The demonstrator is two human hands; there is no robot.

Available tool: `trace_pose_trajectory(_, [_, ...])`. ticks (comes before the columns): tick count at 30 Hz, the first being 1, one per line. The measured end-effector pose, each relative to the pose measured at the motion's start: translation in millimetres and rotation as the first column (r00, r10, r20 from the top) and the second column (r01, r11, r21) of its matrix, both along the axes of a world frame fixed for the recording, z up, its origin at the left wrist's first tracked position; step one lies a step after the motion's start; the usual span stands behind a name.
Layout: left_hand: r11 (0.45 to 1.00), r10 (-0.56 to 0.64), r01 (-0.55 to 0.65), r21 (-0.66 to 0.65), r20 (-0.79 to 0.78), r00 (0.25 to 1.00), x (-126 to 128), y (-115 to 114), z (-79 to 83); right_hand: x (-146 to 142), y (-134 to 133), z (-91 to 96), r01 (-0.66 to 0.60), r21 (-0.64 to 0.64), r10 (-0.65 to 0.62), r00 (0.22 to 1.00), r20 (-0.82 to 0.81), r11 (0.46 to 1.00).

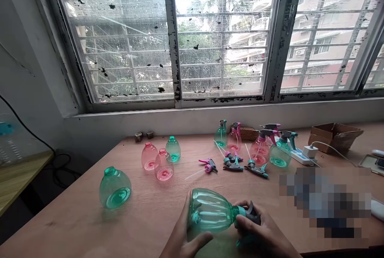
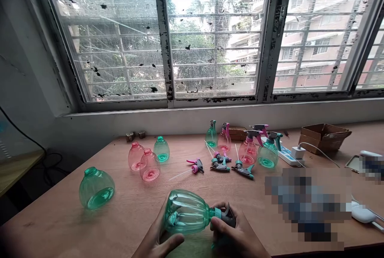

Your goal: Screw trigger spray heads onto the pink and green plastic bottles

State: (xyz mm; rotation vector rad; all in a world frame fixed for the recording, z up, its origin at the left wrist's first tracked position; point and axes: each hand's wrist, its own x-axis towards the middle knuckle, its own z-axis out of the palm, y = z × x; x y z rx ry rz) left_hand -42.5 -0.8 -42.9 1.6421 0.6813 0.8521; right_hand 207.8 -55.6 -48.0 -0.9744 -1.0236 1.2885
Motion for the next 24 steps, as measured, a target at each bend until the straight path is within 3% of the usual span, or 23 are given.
trace_pose_trajectory(9, [0.998,-0.024,0.022,0.059,0.021,0.999,2.7,1.8,-3.4,0.8,0.0,1.2,0.014,0.001,-0.014,1.000,0.025,1.000])
trace_pose_trajectory(24, [0.996,-0.050,0.054,-0.071,0.059,0.997,1.9,-0.8,3.4,2.2,-0.1,-2.3,-0.025,0.008,0.024,1.000,0.019,1.000])
